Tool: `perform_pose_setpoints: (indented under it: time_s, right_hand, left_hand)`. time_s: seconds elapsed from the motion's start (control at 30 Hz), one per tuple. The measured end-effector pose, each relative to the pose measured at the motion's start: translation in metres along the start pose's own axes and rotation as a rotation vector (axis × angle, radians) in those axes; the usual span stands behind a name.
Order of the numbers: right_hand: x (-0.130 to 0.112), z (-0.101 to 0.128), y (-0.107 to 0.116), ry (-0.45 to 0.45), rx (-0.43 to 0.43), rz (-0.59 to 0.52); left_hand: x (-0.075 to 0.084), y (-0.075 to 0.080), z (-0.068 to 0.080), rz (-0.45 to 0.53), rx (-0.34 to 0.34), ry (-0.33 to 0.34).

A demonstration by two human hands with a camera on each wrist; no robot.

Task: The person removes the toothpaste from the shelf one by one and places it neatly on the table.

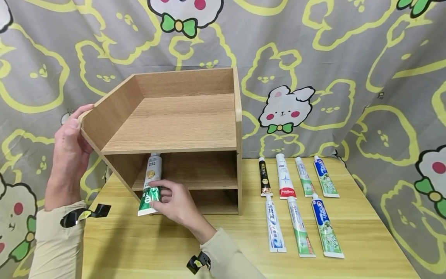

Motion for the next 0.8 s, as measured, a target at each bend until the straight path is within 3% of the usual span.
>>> perform_pose_setpoints:
  time_s: [0.43, 0.8]
  right_hand:
    - [0.010, 0.019, 0.001, 0.088, 0.019, 0.040]
    - [0.012, 0.035, -0.004, 0.083, 0.050, 0.114]
  left_hand:
    - [0.000, 0.000, -0.001, 0.013, -0.010, 0.004]
    - [0.000, 0.002, 0.000, 0.036, -0.022, 0.004]
Point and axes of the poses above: each hand's wrist, its own z-axis away from the middle knuckle, its own y-axis out of the back of the hand, x = y × z, the point moved 1 cm from there along -z, towards the middle knuckle, and after that the axes turned 10 degrees about -x, right-handed, at the moved point
